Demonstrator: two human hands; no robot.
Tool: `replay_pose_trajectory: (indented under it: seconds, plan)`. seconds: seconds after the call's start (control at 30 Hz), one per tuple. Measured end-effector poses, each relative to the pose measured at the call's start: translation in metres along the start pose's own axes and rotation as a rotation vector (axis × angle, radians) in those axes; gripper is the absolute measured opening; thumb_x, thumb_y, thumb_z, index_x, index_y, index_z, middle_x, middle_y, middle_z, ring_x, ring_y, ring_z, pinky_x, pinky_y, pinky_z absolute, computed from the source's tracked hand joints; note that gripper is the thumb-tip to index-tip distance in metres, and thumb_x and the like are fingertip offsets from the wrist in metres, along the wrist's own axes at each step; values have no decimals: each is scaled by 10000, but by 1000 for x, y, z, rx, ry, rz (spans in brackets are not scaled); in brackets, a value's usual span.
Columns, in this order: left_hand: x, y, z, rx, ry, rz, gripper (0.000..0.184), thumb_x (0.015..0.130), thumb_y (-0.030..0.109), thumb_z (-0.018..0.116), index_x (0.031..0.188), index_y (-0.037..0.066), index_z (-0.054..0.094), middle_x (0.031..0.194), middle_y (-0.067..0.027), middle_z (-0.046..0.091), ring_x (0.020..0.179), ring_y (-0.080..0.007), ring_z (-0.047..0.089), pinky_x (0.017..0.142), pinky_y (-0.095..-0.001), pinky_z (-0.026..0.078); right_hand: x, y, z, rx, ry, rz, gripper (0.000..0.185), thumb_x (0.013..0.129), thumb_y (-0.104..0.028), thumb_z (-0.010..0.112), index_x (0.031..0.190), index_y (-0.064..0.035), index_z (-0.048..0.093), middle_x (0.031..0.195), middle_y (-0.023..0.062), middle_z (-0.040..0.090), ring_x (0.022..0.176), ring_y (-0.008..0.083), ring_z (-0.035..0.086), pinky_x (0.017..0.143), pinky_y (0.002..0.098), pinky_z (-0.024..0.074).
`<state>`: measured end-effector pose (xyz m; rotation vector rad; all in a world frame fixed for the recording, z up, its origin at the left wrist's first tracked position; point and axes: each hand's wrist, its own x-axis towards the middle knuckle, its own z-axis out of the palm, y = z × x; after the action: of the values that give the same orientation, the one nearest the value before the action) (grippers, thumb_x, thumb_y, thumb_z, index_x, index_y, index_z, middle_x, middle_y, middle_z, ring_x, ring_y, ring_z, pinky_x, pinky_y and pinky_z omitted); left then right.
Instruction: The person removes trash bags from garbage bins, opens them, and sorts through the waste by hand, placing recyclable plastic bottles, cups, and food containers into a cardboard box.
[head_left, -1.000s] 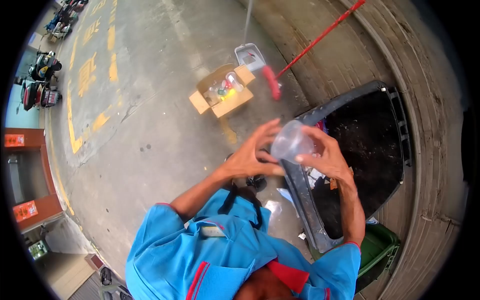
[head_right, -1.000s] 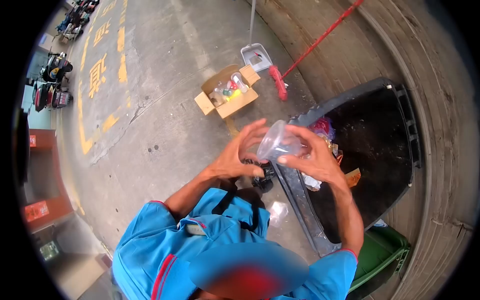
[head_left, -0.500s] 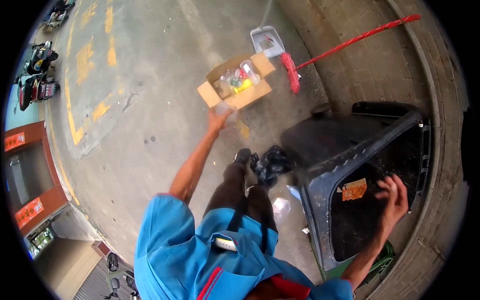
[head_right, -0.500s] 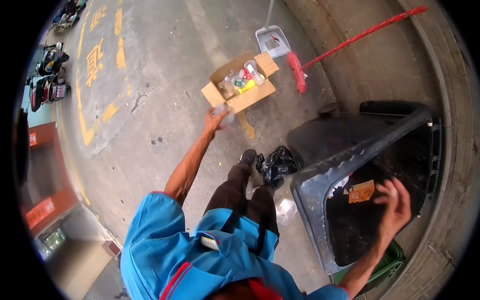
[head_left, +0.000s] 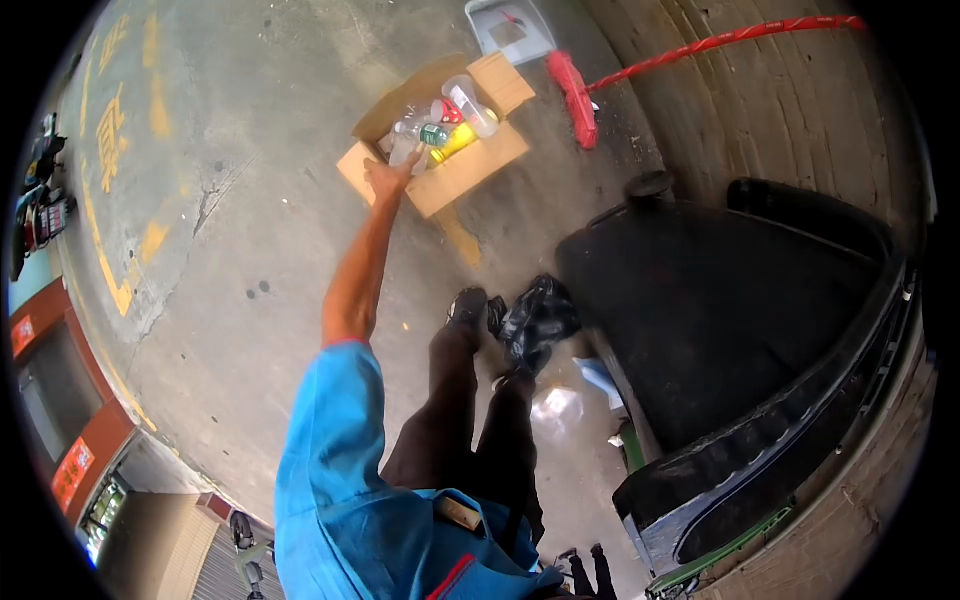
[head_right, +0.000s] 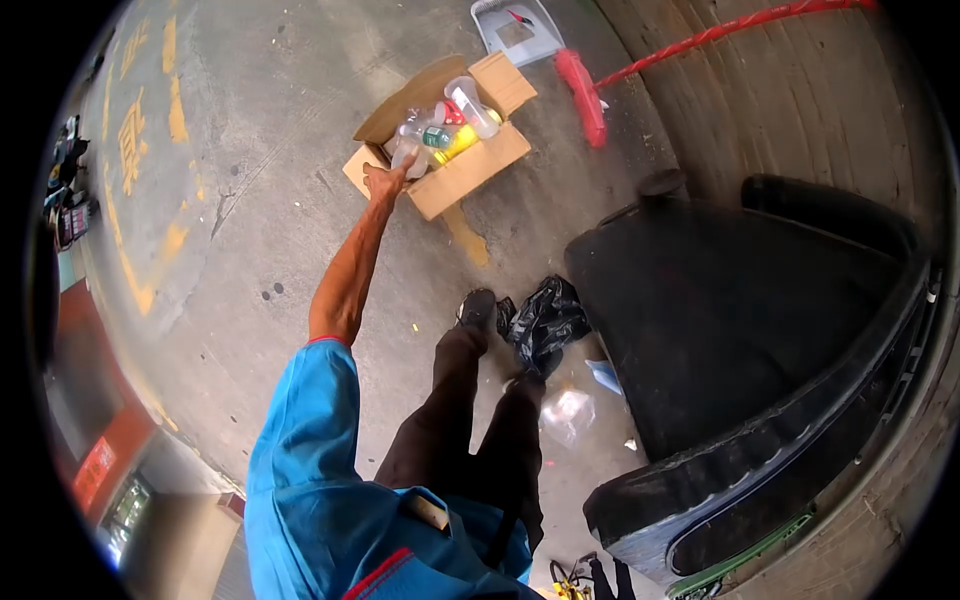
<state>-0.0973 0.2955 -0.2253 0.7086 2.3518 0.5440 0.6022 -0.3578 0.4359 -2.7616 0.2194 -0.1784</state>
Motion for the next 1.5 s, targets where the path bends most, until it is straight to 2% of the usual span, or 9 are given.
replay_pose_trajectory:
  seconds: [0.13,0.2,0.43,0.53,0.97,1.1,1.23,1.37,1.5]
  plan:
    - [-9,-15,-10,-64,-115,-29,1252,572,576,841,1355,-181,224,1280,-338,462,1162,-437,506,930,-440,487,-14,29,12,0,1,85,363,919,-325,569,1169,-63,587,1082,107,648,895,213,648,700,321,517]
    - [-2,-80,22,-236,-124,26,940,672,381,850,1300,-87,329,1170,-217,526,926,-284,599,603,-364,564,-11,50,18,28,-21,107,339,906,-313,587,1136,-64,602,1051,104,657,861,208,655,669,312,520]
    - [-203,-151,-48,-564,-684,-221,451,835,197,683,1169,-24,478,935,-126,602,764,-242,626,619,-368,583,8,224,-37,289,-156,143,258,859,-269,648,1020,-67,655,945,93,687,743,187,681,559,281,529]
    - [-262,-169,-75,-406,-758,-235,232,873,169,603,1040,12,573,890,-114,631,749,-270,670,645,-371,591,-68,188,-5,317,-91,222,275,819,-281,680,999,-74,662,814,43,687,617,141,674,438,226,478]
    - [-391,-159,-108,-181,-1151,160,364,847,265,667,1093,24,551,918,-110,641,750,-230,649,655,-335,557,-172,371,131,440,-730,374,223,942,-179,513,1029,-9,628,779,78,666,603,176,675,433,264,484]
    - [-465,-190,-111,-108,-1242,238,439,849,321,695,1128,16,548,934,-120,643,776,-248,658,690,-352,564,-218,475,244,691,-1043,777,187,912,-115,501,941,16,632,745,107,644,582,231,664,403,318,491]
    - [-533,-231,-113,119,-1220,205,419,884,278,656,1173,-4,545,982,-151,650,827,-273,670,720,-372,573,-285,490,353,88,-845,-390,229,845,-242,571,885,-32,653,810,174,666,716,359,655,602,439,530]
    - [-578,-250,-71,268,-1285,322,251,909,125,598,1123,-5,587,968,-156,664,808,-260,676,717,-375,576,-264,408,402,40,-1040,-177,204,797,-198,593,934,-59,652,926,180,664,892,358,634,772,440,523]
    - [-605,-268,1,502,-1222,450,233,882,27,576,1110,-15,594,931,-152,671,782,-244,677,694,-351,577,-245,378,526,200,-866,-367,262,781,-143,606,1014,-24,610,1152,181,608,1115,329,563,839,453,513]
